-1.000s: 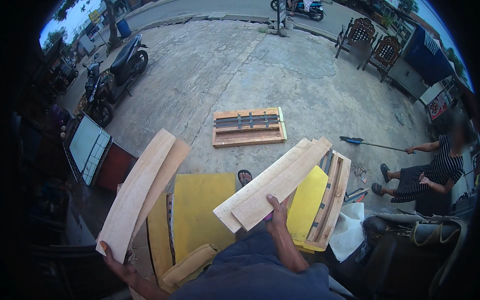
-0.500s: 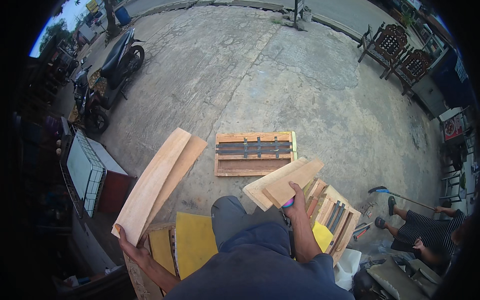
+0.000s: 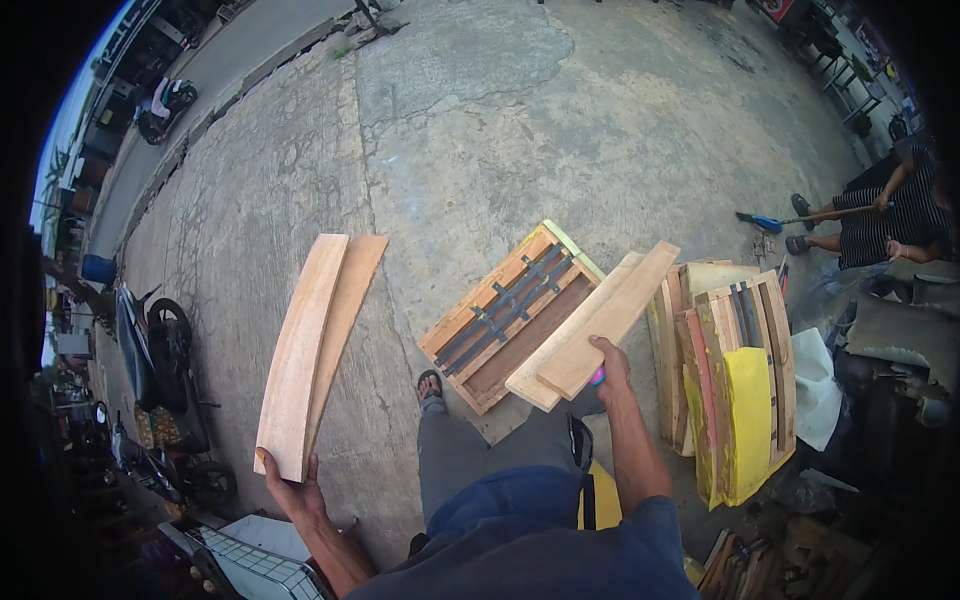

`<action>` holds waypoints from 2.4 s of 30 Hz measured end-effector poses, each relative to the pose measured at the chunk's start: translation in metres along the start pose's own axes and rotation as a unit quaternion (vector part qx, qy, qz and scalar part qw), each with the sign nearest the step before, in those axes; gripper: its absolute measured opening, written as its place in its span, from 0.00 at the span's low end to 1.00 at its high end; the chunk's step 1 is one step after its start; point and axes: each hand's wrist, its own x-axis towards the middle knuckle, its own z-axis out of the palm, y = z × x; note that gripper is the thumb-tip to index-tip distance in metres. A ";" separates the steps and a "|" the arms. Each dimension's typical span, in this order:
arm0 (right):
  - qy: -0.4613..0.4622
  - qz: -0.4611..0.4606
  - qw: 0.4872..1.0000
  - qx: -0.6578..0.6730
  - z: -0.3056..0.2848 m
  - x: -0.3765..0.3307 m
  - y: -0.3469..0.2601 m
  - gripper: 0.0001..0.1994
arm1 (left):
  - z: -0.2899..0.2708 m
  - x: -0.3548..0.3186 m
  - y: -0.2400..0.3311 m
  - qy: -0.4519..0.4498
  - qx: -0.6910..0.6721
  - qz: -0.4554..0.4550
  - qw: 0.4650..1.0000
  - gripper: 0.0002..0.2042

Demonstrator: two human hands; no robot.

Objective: The person gathers foam and wooden planks from a cluttered workshop, measures a wooden frame with a tape measure, and uses pliers to remove metal straps from the frame. The person then places the planks onto the frame and continues to remove straps.

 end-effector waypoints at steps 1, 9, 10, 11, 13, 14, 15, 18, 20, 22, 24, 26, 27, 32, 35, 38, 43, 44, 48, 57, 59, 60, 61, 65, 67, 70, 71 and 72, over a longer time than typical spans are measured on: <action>0.031 -0.015 0.999 -0.020 -0.003 0.016 0.017 0.27 | 0.006 0.050 -0.014 -0.033 0.014 -0.021 0.999 0.31; 0.217 -0.088 0.958 -0.163 -0.085 0.144 0.173 0.28 | 0.134 0.323 -0.183 -0.270 0.112 -0.068 0.954 0.34; 0.232 -0.092 0.952 -0.176 -0.105 0.169 0.196 0.28 | 0.145 0.344 -0.219 -0.285 0.105 -0.082 0.949 0.34; 0.247 -0.097 0.946 -0.185 -0.119 0.190 0.221 0.28 | 0.155 0.366 -0.255 -0.304 0.098 -0.094 0.943 0.34; 0.257 -0.096 0.934 -0.227 -0.142 0.224 0.267 0.27 | 0.171 0.396 -0.324 -0.332 0.081 -0.109 0.933 0.33; 0.266 -0.093 0.928 -0.245 -0.155 0.235 0.294 0.27 | 0.178 0.407 -0.357 -0.335 0.073 -0.115 0.932 0.33; 0.296 -0.115 0.899 -0.301 -0.171 0.248 0.318 0.26 | 0.183 0.418 -0.394 -0.337 0.065 -0.122 0.931 0.33; 0.379 -0.168 0.794 -0.445 -0.225 0.277 0.358 0.27 | 0.201 0.446 -0.481 -0.375 0.038 -0.160 0.912 0.32; 0.410 -0.182 0.734 -0.510 -0.242 0.287 0.383 0.28 | 0.197 0.478 -0.527 -0.393 0.009 -0.166 0.905 0.32; 0.445 -0.147 0.729 -0.499 -0.258 0.291 0.394 0.33 | 0.194 0.505 -0.568 -0.417 -0.039 -0.168 0.892 0.31; 0.504 -0.113 0.690 -0.506 -0.258 0.289 0.404 0.35 | 0.192 0.536 -0.602 -0.432 -0.098 -0.188 0.876 0.31; 0.527 -0.118 0.690 -0.483 -0.243 0.279 0.426 0.38 | 0.193 0.577 -0.625 -0.403 -0.132 -0.217 0.879 0.31; 0.547 -0.136 0.687 -0.458 -0.236 0.275 0.433 0.38 | 0.196 0.598 -0.629 -0.398 -0.112 -0.196 0.889 0.33; 0.602 -0.245 0.663 -0.372 -0.227 0.258 0.428 0.37 | 0.215 0.611 -0.639 -0.314 0.243 -0.091 0.913 0.35; 0.414 -0.315 0.744 -0.420 -0.144 0.265 0.419 0.42 | 0.198 0.591 -0.663 -0.226 0.366 0.352 0.831 0.29; 0.200 -0.293 0.817 -0.454 -0.048 0.276 0.454 0.46 | 0.179 0.428 -0.643 -0.669 0.273 -0.004 0.692 0.18; 0.030 -0.427 0.789 -0.441 0.028 0.281 0.478 0.47 | 0.157 0.337 -0.642 -0.850 0.349 -0.062 0.390 0.11; 0.024 -0.473 0.765 -0.437 0.031 0.282 0.476 0.47 | 0.158 0.328 -0.639 -0.863 0.347 -0.075 0.360 0.09; 0.054 -0.499 0.720 -0.479 0.034 0.280 0.484 0.44 | 0.167 0.325 -0.630 -0.867 0.320 -0.071 0.376 0.07; 0.087 -0.293 0.722 -0.620 -0.088 0.242 0.502 0.27 | 0.249 0.478 -0.632 -0.719 0.225 -0.136 0.643 0.13; 0.078 -0.257 0.699 -0.663 -0.092 0.227 0.502 0.20 | 0.274 0.534 -0.636 -0.629 0.233 -0.146 0.727 0.15; 0.125 -0.259 0.707 -0.646 -0.095 0.216 0.514 0.19 | 0.297 0.501 -0.649 -0.676 0.250 -0.154 0.676 0.15; 0.164 -0.258 0.715 -0.628 -0.095 0.209 0.534 0.18 | 0.311 0.474 -0.662 -0.714 0.269 -0.161 0.626 0.15; 0.270 -0.221 0.761 -0.547 -0.100 0.157 0.605 0.16 | 0.323 0.424 -0.670 -0.808 0.318 -0.160 0.469 0.16; 0.375 -0.206 0.771 -0.472 -0.094 0.113 0.644 0.16 | 0.310 0.378 -0.685 -0.839 0.327 -0.164 0.402 0.14; 0.452 -0.126 0.766 -0.440 -0.083 0.037 0.681 0.18 | 0.272 0.283 -0.699 -0.890 0.313 -0.155 0.293 0.12; 0.483 -0.110 0.758 -0.423 -0.075 0.005 0.700 0.18 | 0.259 0.268 -0.716 -0.894 0.315 -0.193 0.253 0.12; 0.510 -0.068 0.748 -0.420 -0.062 -0.032 0.714 0.18 | 0.244 0.255 -0.734 -0.895 0.320 -0.226 0.211 0.12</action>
